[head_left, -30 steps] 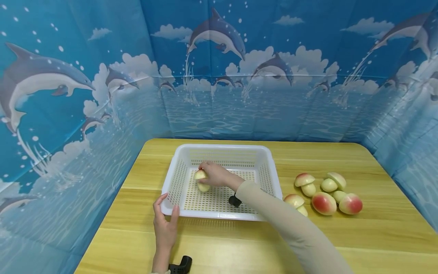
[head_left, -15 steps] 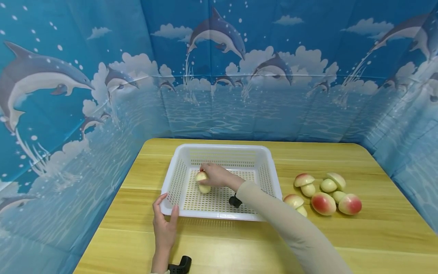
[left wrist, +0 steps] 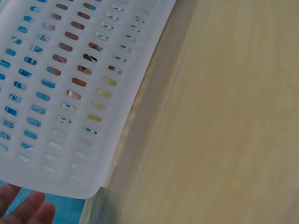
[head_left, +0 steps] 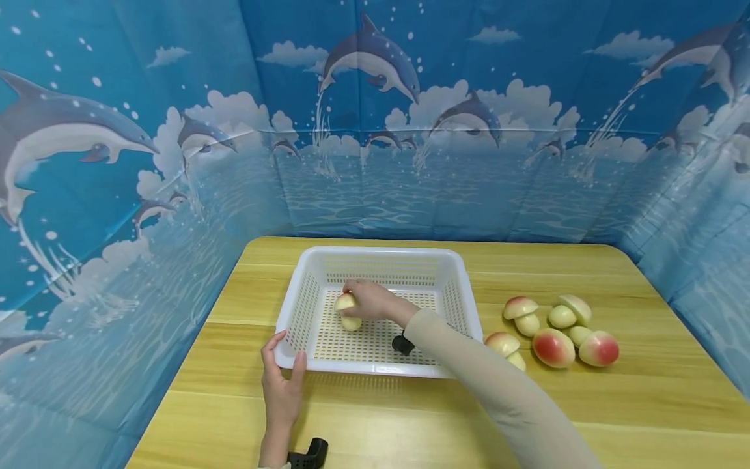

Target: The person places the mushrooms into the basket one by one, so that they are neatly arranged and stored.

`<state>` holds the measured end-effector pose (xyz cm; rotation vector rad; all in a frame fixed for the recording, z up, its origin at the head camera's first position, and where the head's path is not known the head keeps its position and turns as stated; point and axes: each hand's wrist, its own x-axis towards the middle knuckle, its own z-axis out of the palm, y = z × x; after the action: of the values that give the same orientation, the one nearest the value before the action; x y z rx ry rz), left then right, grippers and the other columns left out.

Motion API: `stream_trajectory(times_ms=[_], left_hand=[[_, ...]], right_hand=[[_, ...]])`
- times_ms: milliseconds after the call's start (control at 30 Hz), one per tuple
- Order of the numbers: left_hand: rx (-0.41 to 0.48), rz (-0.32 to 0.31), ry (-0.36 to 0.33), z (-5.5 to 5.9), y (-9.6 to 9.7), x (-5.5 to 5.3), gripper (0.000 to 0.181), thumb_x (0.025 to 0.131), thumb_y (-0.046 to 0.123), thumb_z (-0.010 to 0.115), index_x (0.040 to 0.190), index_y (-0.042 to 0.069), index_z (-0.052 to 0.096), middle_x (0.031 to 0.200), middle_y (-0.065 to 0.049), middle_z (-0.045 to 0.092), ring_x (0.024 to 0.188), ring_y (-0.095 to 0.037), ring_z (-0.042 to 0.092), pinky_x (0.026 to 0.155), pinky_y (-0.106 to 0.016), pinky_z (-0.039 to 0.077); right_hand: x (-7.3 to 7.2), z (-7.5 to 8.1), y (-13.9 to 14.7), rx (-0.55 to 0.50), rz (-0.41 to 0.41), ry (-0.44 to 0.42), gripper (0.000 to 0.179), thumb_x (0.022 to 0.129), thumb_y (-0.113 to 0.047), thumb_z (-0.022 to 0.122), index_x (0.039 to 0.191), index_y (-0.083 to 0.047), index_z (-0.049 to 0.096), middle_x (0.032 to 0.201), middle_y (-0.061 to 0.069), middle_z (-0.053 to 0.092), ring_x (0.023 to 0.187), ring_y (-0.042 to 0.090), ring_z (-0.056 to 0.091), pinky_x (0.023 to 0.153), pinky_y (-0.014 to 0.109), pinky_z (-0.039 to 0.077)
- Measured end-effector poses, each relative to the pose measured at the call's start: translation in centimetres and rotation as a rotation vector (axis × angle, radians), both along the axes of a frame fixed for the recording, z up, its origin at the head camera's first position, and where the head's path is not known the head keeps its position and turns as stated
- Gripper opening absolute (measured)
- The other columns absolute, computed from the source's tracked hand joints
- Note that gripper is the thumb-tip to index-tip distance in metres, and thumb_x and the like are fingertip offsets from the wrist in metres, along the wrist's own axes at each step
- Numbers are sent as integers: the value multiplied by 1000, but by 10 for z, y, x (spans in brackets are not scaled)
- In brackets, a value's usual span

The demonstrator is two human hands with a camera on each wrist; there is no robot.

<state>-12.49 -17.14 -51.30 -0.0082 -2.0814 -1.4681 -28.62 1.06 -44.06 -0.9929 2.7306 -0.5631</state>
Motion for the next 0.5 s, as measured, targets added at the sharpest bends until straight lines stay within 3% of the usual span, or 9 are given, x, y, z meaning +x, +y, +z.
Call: stream_trajectory(times_ms=[500], left_hand=[[1, -1, 4, -2, -1, -1, 50, 91, 19, 58, 136, 11, 38, 127, -16, 53, 110, -29, 54, 81, -34, 47]], right_hand=[[1, 1, 0, 15, -5, -21, 46, 88, -34, 68, 123, -7, 55, 115, 9, 58, 96, 18, 55, 79, 30, 46]])
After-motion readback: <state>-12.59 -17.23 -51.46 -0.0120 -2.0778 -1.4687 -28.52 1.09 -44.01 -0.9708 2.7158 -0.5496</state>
